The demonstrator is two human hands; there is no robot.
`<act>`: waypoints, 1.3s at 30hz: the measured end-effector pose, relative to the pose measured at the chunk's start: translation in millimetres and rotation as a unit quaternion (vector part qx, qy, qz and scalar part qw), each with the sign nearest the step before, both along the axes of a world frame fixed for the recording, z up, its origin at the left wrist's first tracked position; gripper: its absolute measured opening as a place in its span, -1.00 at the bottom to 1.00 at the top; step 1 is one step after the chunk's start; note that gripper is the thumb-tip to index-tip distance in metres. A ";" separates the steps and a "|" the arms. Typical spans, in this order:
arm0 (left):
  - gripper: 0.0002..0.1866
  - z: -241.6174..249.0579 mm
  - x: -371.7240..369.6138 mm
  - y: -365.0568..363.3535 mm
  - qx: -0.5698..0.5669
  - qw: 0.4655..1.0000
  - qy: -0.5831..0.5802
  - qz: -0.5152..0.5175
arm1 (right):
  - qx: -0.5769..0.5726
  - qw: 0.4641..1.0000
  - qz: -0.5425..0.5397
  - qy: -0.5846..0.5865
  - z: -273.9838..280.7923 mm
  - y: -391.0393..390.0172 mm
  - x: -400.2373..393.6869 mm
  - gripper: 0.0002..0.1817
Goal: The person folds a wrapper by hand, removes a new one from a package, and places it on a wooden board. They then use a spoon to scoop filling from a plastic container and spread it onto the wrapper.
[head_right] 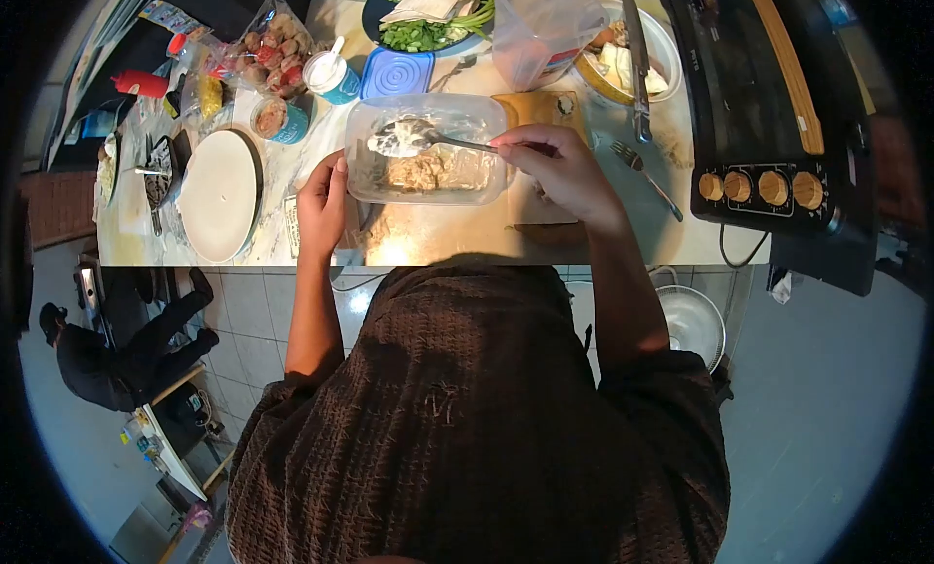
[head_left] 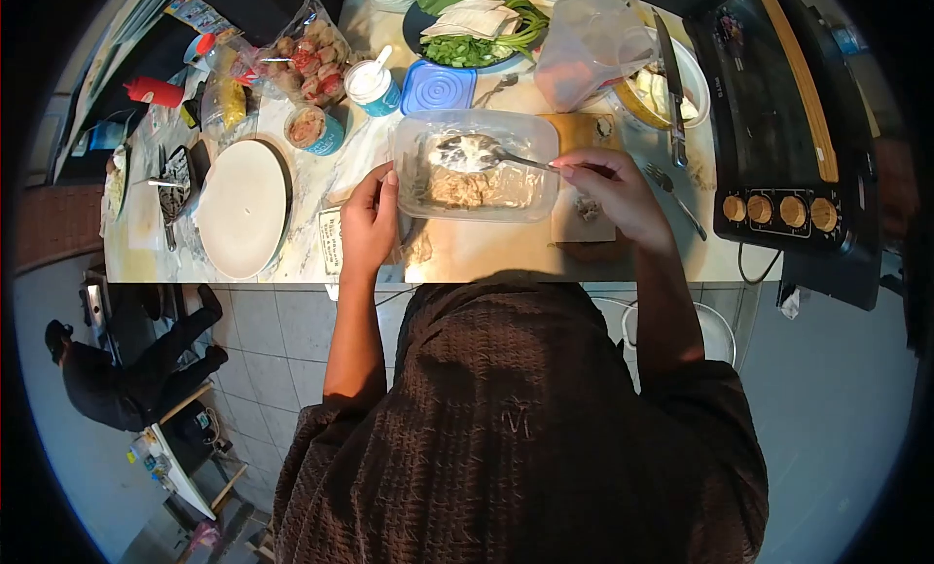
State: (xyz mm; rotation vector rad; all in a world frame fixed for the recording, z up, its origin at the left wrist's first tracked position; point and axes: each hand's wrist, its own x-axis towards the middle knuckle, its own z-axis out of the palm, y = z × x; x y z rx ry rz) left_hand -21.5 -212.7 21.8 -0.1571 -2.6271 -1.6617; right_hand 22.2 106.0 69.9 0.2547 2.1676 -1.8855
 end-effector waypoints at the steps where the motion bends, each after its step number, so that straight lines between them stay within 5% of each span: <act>1: -0.68 -0.1 -1.4 -1.1 -0.008 1.000 -0.013 -0.001 | 0.001 1.000 -0.006 0.000 1.1 4.9 5.6 -0.79; 6: -0.70 -3.3 -4.7 0.0 -0.010 1.000 -0.021 0.004 | -0.205 0.977 -0.038 0.043 -5.2 47.4 49.5 -0.78; 16: -0.69 -0.4 -0.8 9.5 -0.054 0.996 -0.027 0.059 | -0.146 0.971 -0.174 -0.077 -28.3 96.3 149.3 -0.81; 18: -0.65 17.7 5.9 21.9 -0.164 0.979 0.018 0.124 | -0.148 0.959 -0.205 -0.125 -35.1 102.3 157.9 -0.80; 19: -0.62 19.6 8.6 27.4 -0.213 0.955 0.157 0.133 | -0.149 0.958 -0.208 -0.127 -36.2 105.4 160.8 -0.80; 22: -0.75 41.0 22.7 47.0 -0.240 0.935 0.233 0.117 | -0.150 0.966 -0.188 -0.099 -37.2 114.1 162.4 -0.74; 25: -0.88 41.0 39.7 76.7 -0.067 0.973 0.214 -0.054 | -0.053 0.979 -0.171 -0.101 -35.8 121.2 158.9 -0.74; 28: -0.86 35.7 66.3 122.5 0.028 0.983 0.055 -0.174 | 0.053 0.987 -0.142 -0.045 -31.9 123.6 155.9 -0.76; 29: -0.82 39.2 75.1 135.1 0.005 0.979 -0.067 -0.194 | 0.081 0.987 -0.130 -0.041 -31.2 126.0 154.4 -0.76; 39: -0.40 -11.7 82.6 169.3 -0.247 0.949 -0.003 -0.195 | 0.394 0.916 -0.046 0.056 3.0 108.5 121.9 -0.80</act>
